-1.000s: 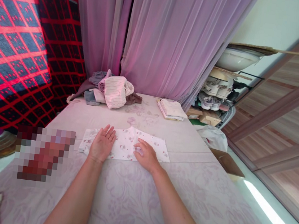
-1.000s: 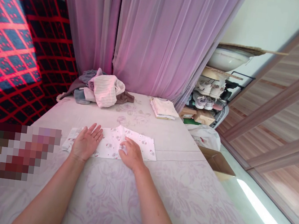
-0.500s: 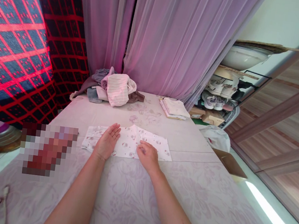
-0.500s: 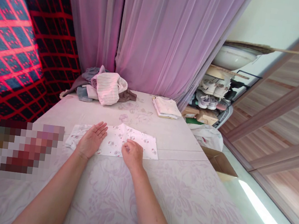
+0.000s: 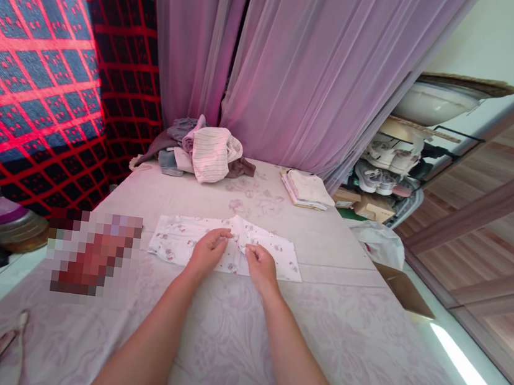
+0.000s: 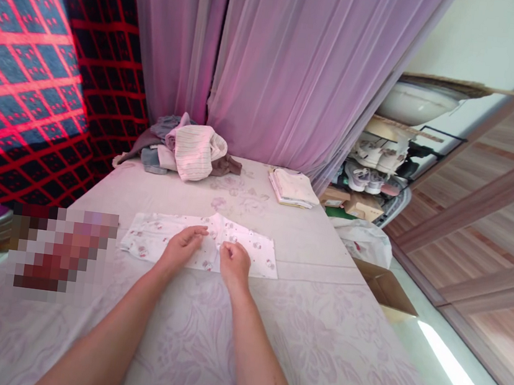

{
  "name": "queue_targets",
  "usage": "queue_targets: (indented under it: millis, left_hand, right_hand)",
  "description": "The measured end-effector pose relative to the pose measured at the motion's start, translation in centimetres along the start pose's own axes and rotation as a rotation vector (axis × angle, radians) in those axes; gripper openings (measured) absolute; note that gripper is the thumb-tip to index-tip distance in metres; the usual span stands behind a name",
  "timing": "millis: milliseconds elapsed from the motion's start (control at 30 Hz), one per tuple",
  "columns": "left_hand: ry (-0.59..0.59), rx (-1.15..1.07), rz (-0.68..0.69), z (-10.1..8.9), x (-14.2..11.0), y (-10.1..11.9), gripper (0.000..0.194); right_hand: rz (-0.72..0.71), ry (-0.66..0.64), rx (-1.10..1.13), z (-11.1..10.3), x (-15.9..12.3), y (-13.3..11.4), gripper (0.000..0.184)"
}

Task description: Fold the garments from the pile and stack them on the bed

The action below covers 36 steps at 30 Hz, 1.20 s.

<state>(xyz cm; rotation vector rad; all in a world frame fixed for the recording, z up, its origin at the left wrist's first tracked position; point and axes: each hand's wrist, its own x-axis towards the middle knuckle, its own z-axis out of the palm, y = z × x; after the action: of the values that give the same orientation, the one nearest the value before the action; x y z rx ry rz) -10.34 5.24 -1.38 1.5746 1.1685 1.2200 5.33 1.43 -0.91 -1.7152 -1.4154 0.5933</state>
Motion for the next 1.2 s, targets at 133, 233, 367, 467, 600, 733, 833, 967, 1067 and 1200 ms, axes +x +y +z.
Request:
queue_targets:
  millis: [133,233,367,467,600,733,833,967,1067,1200]
  left_hand:
    - [-0.122,0.352,0.246,0.4,-0.3,0.0,0.024]
    - [-0.191,0.509,0.319,0.5,-0.5,0.3,0.027]
    - [-0.190,0.581,0.333,0.6,-0.5,0.6,0.036]
    - [-0.200,0.620,0.360,0.7,-0.6,0.6,0.039]
    - [-0.191,0.689,0.370,1.0,-0.7,0.7,0.038]
    - [-0.137,0.761,0.353,1.6,-0.8,1.3,0.027]
    - [-0.105,0.788,0.352,1.9,-0.7,1.8,0.019]
    - [-0.085,0.797,0.309,2.0,-0.6,2.0,0.017]
    - [-0.076,0.795,0.256,2.0,-0.5,1.8,0.017]
    - [-0.086,0.709,0.226,1.8,-0.5,1.6,0.021]
  right_hand:
    - [0.066,0.028,0.101,0.3,0.2,0.2,0.022]
    - [0.169,0.037,0.291,0.2,0.2,0.1,0.027]
    - [0.264,0.051,0.506,-0.1,0.2,-0.1,0.031]
    - [0.273,0.052,0.545,0.0,0.2,0.0,0.033]
    - [0.205,0.023,0.497,0.1,0.1,0.3,0.033]
    - [0.129,-0.005,0.406,0.1,0.0,0.5,0.028]
    - [0.082,-0.014,0.329,0.0,0.0,0.6,0.026]
    - [0.033,-0.050,0.176,-0.1,-0.2,0.4,0.022]
    - [0.015,-0.034,-0.016,0.0,-0.7,0.0,0.019]
    - [-0.034,-0.055,-0.165,0.1,-1.6,-0.7,0.018]
